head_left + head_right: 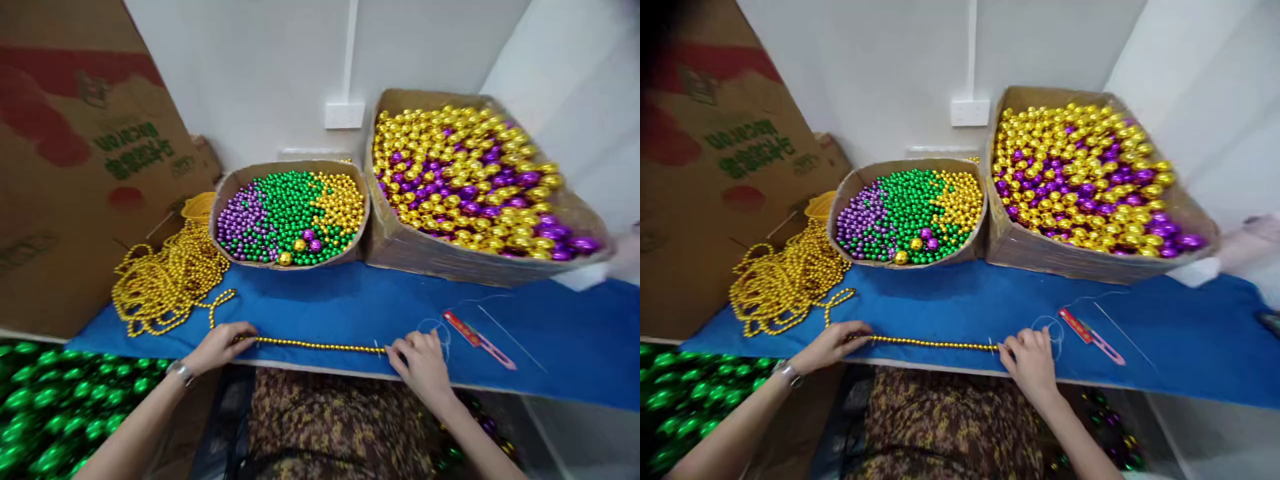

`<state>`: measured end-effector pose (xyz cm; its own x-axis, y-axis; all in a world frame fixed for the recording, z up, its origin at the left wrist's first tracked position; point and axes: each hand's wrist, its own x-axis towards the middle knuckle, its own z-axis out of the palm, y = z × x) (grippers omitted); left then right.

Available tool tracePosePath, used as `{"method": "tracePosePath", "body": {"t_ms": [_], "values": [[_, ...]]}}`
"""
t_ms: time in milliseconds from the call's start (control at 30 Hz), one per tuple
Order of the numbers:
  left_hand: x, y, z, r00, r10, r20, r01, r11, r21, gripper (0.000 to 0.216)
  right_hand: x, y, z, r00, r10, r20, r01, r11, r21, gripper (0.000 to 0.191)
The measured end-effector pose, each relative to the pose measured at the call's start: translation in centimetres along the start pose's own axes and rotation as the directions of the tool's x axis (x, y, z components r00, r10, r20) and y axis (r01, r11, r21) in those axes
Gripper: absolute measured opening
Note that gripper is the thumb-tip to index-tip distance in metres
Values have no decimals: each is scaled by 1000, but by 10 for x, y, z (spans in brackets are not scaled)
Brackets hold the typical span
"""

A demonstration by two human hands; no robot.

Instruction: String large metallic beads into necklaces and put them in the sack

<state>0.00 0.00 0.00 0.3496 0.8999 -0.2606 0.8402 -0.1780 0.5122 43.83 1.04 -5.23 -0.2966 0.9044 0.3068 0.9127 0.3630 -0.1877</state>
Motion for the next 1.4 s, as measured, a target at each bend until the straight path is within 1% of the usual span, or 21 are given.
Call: {"method": "tracePosePath", "body": {"t_ms": [133,467,733,933,1100,1400], "values": [[1,-2,6,1000,-2,-30,2,1000,-22,31,-2,0,1,999,24,21,-24,999,-34,32],[-2,-3,2,994,-65,-82,61,997,-53,28,-1,-7,4,999,18,36,-17,999,-36,30],[0,-7,7,998,-45,-52,42,997,-58,28,1,-6,6,997,27,69,-22,997,-69,31],[0,0,10,995,-50,-83,43,996,-80,19,0,-3,7,998,-44,40,45,999,-13,36],[1,-5,13,995,-31,-94,23,996,-83,15,0,4,16,992,-122,24,123,991,-43,41],[1,-7,15,997,-6,-76,5,1000,-15,13,-1,3,15,992,-129,10,129,990,-56,43]]}}
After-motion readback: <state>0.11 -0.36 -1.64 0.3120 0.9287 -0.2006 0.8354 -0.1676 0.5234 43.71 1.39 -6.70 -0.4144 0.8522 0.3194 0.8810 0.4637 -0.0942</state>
